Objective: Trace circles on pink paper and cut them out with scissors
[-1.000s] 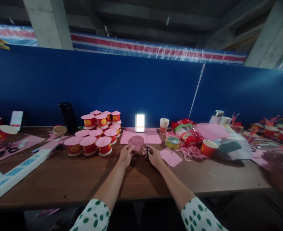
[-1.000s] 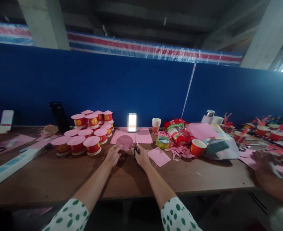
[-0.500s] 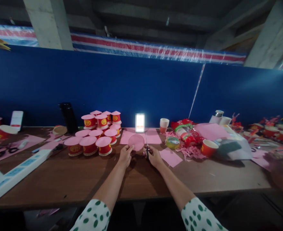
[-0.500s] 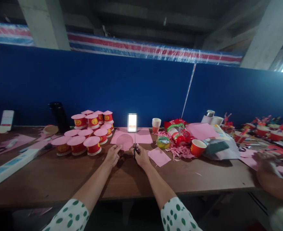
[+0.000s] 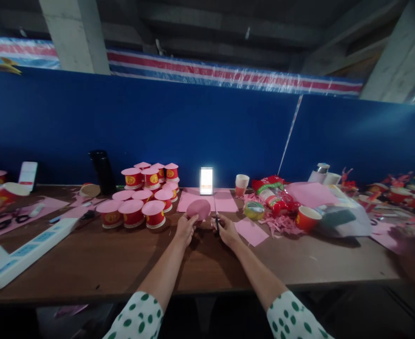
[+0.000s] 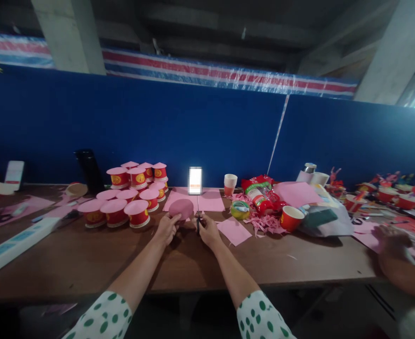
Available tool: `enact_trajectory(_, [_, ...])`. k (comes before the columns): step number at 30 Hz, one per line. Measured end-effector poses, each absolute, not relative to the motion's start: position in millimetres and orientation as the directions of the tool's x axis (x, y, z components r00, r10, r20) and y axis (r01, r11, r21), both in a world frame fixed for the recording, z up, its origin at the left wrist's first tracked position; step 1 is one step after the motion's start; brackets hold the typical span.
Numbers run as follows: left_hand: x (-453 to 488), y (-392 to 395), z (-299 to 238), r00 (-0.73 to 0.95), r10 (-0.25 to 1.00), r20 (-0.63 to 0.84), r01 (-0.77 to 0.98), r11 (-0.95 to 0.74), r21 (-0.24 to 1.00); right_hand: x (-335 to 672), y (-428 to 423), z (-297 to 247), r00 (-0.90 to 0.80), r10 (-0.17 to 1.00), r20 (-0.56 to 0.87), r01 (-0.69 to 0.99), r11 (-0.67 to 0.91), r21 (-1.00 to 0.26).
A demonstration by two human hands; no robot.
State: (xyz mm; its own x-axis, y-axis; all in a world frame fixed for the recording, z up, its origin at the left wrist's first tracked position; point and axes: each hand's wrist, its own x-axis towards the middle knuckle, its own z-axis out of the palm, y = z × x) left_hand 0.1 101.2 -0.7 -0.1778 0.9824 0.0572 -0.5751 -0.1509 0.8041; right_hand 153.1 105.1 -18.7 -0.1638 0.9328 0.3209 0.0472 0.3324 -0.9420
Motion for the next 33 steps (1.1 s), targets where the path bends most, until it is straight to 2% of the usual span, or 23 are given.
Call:
enact_trajectory(11, [-3, 103, -3, -0.184, 0.983, 0.001, -0.536, -0.101, 0.838, 153, 105, -16, -0.172, 0.919, 0.355, 0.06, 0.369, -0.927])
enact_trajectory(17, [-3, 106, -6, -0.19, 0.981, 0.027, -0.582, -0.135, 0.802, 153, 104, -18, -0.169, 0.927, 0.336, 0.021, 0.344, -0.939])
enact_trajectory(33, [-2, 103, -2, -0.191, 0.982, -0.007, -0.537, -0.099, 0.837, 154, 99, -9, -0.165, 0.913, 0.372, 0.101, 0.391, -0.915])
